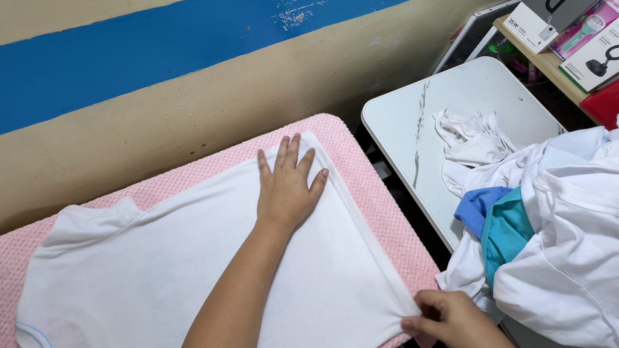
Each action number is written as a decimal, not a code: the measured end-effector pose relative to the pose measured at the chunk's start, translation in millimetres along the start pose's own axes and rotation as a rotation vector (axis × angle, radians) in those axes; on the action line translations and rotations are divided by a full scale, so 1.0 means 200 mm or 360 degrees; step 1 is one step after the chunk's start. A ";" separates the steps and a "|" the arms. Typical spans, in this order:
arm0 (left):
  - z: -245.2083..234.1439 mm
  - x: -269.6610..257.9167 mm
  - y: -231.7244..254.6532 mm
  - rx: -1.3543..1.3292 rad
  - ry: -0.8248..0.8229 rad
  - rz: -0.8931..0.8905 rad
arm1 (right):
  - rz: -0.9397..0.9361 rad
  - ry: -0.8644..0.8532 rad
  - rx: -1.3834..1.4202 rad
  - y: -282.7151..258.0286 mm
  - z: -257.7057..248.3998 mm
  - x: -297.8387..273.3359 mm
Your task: The person folds several t-shirts one by one on a pink mat. They smooth each shirt, fold the sides and bottom, then stack the folded shirts on the left side of the mat.
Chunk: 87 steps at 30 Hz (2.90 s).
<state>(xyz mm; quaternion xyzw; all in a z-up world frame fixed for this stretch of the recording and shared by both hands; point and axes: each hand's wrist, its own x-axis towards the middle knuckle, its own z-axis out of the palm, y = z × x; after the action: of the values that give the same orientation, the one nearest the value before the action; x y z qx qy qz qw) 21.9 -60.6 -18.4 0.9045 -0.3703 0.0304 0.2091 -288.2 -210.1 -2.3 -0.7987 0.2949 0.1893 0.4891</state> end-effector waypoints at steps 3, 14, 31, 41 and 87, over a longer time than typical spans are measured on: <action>-0.03 -0.10 -0.01 -0.0400 0.0299 0.0180 | 0.0017 -0.0003 0.0214 0.14 -0.02 -0.01; -0.55 -1.24 -0.46 -0.0330 -0.0306 -0.0036 | -0.0375 0.0159 -0.0561 0.74 -0.09 0.35; -0.84 -2.19 -0.55 -0.0412 -0.0073 -0.0507 | -0.0538 0.0223 -0.0635 0.09 0.00 0.91; -0.90 -1.90 -0.84 -0.1324 -0.0441 -0.0819 | -0.0698 0.0413 0.0497 0.01 -0.20 1.09; -0.79 -2.02 -0.79 0.0035 0.0275 -0.0598 | -0.0554 0.0413 0.0298 -0.23 0.06 0.45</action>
<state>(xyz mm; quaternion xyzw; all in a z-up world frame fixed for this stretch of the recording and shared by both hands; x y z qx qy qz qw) -146.8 370.3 -15.1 0.9539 -0.1755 0.0724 0.2323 -190.7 -209.4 -29.1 -0.8064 0.2293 -0.0302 0.5442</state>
